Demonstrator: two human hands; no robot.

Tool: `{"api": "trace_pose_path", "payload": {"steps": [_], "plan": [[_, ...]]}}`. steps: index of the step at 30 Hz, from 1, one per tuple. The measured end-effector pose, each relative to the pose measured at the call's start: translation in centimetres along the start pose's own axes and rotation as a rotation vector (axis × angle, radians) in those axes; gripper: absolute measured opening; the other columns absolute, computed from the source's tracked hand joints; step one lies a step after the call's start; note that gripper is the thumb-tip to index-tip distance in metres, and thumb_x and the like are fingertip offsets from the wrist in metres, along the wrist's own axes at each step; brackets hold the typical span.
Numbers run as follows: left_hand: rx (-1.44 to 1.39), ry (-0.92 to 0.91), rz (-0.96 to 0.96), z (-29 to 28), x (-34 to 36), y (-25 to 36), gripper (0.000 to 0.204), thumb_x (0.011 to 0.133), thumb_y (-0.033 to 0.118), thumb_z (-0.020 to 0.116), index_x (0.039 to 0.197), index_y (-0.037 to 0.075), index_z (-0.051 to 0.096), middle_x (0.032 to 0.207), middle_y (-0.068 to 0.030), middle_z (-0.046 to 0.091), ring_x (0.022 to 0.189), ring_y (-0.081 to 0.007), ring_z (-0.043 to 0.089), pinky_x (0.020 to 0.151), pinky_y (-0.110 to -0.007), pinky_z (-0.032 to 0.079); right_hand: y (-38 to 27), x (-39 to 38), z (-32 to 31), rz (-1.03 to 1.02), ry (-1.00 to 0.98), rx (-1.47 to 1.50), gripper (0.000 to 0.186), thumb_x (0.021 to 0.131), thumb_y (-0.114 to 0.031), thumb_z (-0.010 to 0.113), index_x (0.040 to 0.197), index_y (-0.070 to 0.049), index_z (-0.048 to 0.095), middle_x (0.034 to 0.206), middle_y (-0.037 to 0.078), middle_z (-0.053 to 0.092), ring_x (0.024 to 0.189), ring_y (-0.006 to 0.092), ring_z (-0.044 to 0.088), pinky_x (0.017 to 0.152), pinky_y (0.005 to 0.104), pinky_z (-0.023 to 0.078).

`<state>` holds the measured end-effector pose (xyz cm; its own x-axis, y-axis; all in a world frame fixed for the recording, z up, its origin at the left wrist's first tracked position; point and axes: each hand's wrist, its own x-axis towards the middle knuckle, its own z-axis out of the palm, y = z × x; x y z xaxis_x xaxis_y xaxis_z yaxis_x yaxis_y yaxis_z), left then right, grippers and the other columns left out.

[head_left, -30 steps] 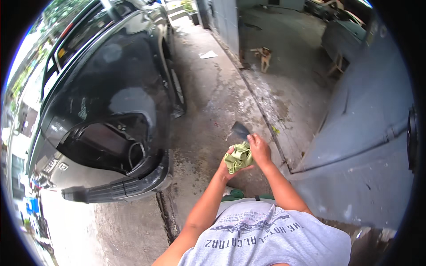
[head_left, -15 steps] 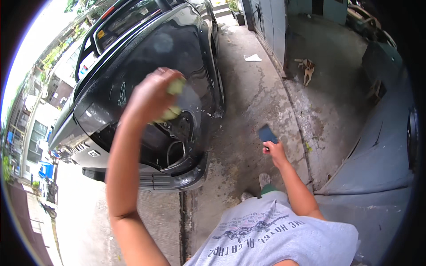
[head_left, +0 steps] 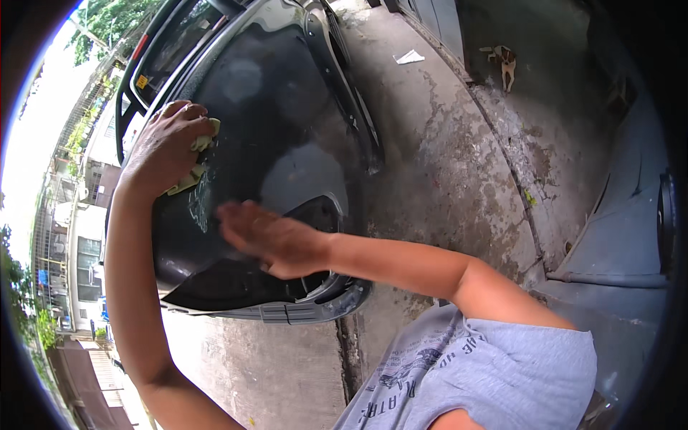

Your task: The person sands the rear quarter panel of a black pickup truck by hand and with a sanding block after dipping a sponge into a bucket of water.

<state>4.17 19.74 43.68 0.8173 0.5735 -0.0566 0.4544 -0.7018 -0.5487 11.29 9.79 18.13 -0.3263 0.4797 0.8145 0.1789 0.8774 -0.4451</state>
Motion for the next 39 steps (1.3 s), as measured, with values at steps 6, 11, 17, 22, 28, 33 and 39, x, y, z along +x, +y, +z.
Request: {"api": "trace_pose_path", "payload": {"steps": [6, 11, 17, 22, 28, 33, 39], "plan": [[-0.096, -0.038, 0.009, 0.0, 1.5, -0.4, 0.047, 0.072, -0.003, 0.069, 0.117, 0.009, 0.072, 0.124, -0.0069, 0.066, 0.130, -0.0297, 0.057, 0.109, -0.042, 0.045, 9.7, -9.4, 1.5, 0.104, 0.233, -0.098, 0.103, 0.083, -0.006, 0.075, 0.167, -0.005, 0.016, 0.172, 0.024, 0.019, 0.162, 0.0386, 0.014, 0.132, 0.0488, 0.016], [-0.109, -0.056, -0.037, 0.1, 0.9, -0.4, 0.058, 0.067, -0.012, 0.058, 0.120, 0.007, 0.070, 0.135, -0.0115, 0.062, 0.133, -0.0344, 0.056, 0.113, -0.042, 0.044, 12.4, -12.2, 4.5, 0.297, 0.372, 0.016, 0.089, 0.096, -0.011, 0.067, 0.167, -0.003, 0.015, 0.173, 0.023, 0.018, 0.162, 0.0375, 0.012, 0.132, 0.0478, 0.012], [-0.187, -0.045, -0.054, 1.1, 0.8, -0.6, 0.056, 0.066, -0.013, 0.057, 0.119, 0.003, 0.068, 0.133, -0.0135, 0.063, 0.130, -0.0354, 0.058, 0.112, -0.041, 0.045, 1.7, -2.7, 3.9, -0.032, 0.141, 0.037, 0.078, 0.108, -0.040, 0.050, 0.169, -0.008, 0.013, 0.176, 0.020, 0.009, 0.164, 0.0315, 0.007, 0.132, 0.0478, 0.008], [-0.206, -0.030, 0.011, 0.3, 1.8, -0.8, 0.057, 0.065, -0.013, 0.056, 0.119, 0.003, 0.068, 0.130, -0.0128, 0.063, 0.128, -0.0344, 0.058, 0.112, -0.041, 0.045, 11.9, -12.8, 3.9, 0.568, 0.395, 0.031, 0.073, 0.108, -0.030, 0.054, 0.162, 0.007, 0.022, 0.171, 0.029, 0.019, 0.160, 0.0428, 0.015, 0.130, 0.0456, 0.020], [-0.211, -0.046, -0.031, 0.9, 0.8, -0.9, 0.047, 0.071, -0.006, 0.062, 0.116, 0.008, 0.068, 0.127, -0.0100, 0.065, 0.129, -0.0339, 0.056, 0.113, -0.043, 0.042, 0.7, -3.9, 5.1, 0.262, 0.348, 0.025, 0.071, 0.107, -0.036, 0.053, 0.161, 0.003, 0.029, 0.172, 0.026, 0.017, 0.161, 0.0408, 0.016, 0.131, 0.0492, 0.014], [-0.198, 0.001, -0.011, 1.4, 0.9, -1.2, 0.046, 0.073, -0.005, 0.064, 0.117, 0.009, 0.069, 0.126, -0.0097, 0.065, 0.128, -0.0337, 0.056, 0.112, -0.043, 0.043, -1.9, -0.4, 4.3, -0.047, 0.056, -0.119, 0.080, 0.110, -0.057, 0.034, 0.166, -0.002, 0.020, 0.174, 0.023, 0.014, 0.163, 0.0345, 0.009, 0.132, 0.0484, 0.009], [-0.155, -0.069, -0.047, 0.5, 2.3, -0.5, 0.053, 0.072, -0.009, 0.062, 0.122, 0.006, 0.069, 0.137, -0.0108, 0.062, 0.133, -0.0339, 0.056, 0.114, -0.040, 0.044, 8.7, -11.3, 4.1, 0.354, 0.367, -0.018, 0.077, 0.111, -0.040, 0.048, 0.170, -0.011, 0.008, 0.175, 0.019, 0.011, 0.163, 0.0339, 0.011, 0.132, 0.0444, 0.014]]}}
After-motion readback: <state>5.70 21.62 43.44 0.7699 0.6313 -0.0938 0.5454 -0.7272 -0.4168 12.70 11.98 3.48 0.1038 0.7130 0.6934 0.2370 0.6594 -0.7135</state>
